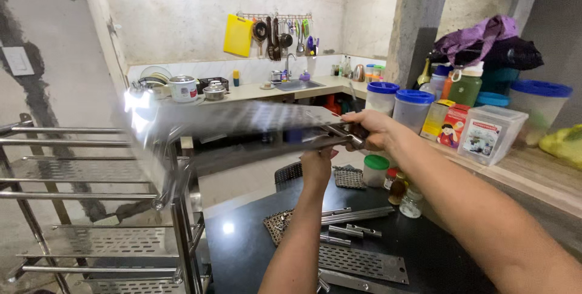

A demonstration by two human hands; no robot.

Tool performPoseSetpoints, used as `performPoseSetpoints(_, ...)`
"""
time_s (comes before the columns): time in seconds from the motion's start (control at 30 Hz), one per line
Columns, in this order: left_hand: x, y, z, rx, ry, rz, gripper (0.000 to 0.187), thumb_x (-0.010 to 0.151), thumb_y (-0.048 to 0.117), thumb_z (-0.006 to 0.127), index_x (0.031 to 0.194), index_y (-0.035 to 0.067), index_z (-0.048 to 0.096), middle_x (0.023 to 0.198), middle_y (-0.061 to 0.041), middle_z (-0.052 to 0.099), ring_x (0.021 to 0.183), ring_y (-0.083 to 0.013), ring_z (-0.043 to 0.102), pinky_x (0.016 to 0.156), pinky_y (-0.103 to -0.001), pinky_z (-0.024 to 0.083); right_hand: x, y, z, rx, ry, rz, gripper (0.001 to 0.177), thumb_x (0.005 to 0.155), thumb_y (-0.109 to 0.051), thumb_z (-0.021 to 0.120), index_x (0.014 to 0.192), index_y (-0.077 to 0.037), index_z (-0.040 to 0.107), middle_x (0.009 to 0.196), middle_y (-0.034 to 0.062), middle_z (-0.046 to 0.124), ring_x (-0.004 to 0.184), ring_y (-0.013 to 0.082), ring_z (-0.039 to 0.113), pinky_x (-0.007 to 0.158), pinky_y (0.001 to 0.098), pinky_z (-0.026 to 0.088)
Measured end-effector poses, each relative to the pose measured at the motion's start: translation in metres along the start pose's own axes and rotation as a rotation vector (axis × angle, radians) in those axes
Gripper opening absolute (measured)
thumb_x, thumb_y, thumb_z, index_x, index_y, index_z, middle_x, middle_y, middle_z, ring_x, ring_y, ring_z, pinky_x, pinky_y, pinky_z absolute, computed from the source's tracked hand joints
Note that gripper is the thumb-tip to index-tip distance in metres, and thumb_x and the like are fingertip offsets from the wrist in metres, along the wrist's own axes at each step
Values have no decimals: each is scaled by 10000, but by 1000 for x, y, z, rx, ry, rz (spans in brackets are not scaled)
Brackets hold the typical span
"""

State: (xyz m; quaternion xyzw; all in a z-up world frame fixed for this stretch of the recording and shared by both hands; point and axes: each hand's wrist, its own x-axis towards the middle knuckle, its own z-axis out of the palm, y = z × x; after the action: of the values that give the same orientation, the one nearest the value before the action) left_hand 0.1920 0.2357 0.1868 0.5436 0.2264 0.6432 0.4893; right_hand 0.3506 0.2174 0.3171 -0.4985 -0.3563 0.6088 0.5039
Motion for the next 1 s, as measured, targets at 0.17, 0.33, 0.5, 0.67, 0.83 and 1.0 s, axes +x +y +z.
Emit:
performPoseSetpoints(0.17,-4,14,6,201,31,133,246,915,64,664,1150,15,716,974,-130,780,799,-186,722,738,-312,568,-4,1,-14,147,-72,37,296,947,-238,559,1122,-15,645,1024,232,693,812,388,699,543,413,547)
performPoseSetpoints(0.33,-8,13,18,247,57,113,231,898,110,710,1104,8,732,868,-147,760,764,-223,718,728,-341,552,2,5,-35,173,-80,43,299,954,-191,564,1150,19,645,1028,253,688,824,363,690,525,350,543)
performPoseSetpoints(0.5,-8,12,21,252,57,110,249,892,122,701,1115,15,722,863,-148,754,750,-223,711,722,-344,552,2,4,-51,165,-35,27,324,936,-171,539,1150,42,655,1014,254,694,809,361,683,517,332,536)
performPoseSetpoints(0.67,-6,10,23,240,76,149,258,885,107,698,1121,5,722,859,-136,759,742,-208,709,724,-333,550,-6,3,-54,114,26,27,317,959,-205,510,1109,44,636,981,242,687,823,379,690,565,405,541)
performPoseSetpoints(0.83,-5,15,21,232,65,86,232,899,110,690,1103,8,731,819,-115,740,734,-189,678,706,-323,533,-10,3,-44,113,-17,29,262,965,-198,547,1047,0,697,965,220,721,808,354,693,579,412,542)
performPoseSetpoints(1.0,1,7,20,111,56,-14,198,913,87,670,1080,10,743,814,-87,709,733,-170,622,687,-327,509,-9,4,-36,66,-25,-24,242,961,-189,584,1065,-8,707,949,196,733,781,312,707,566,406,548)
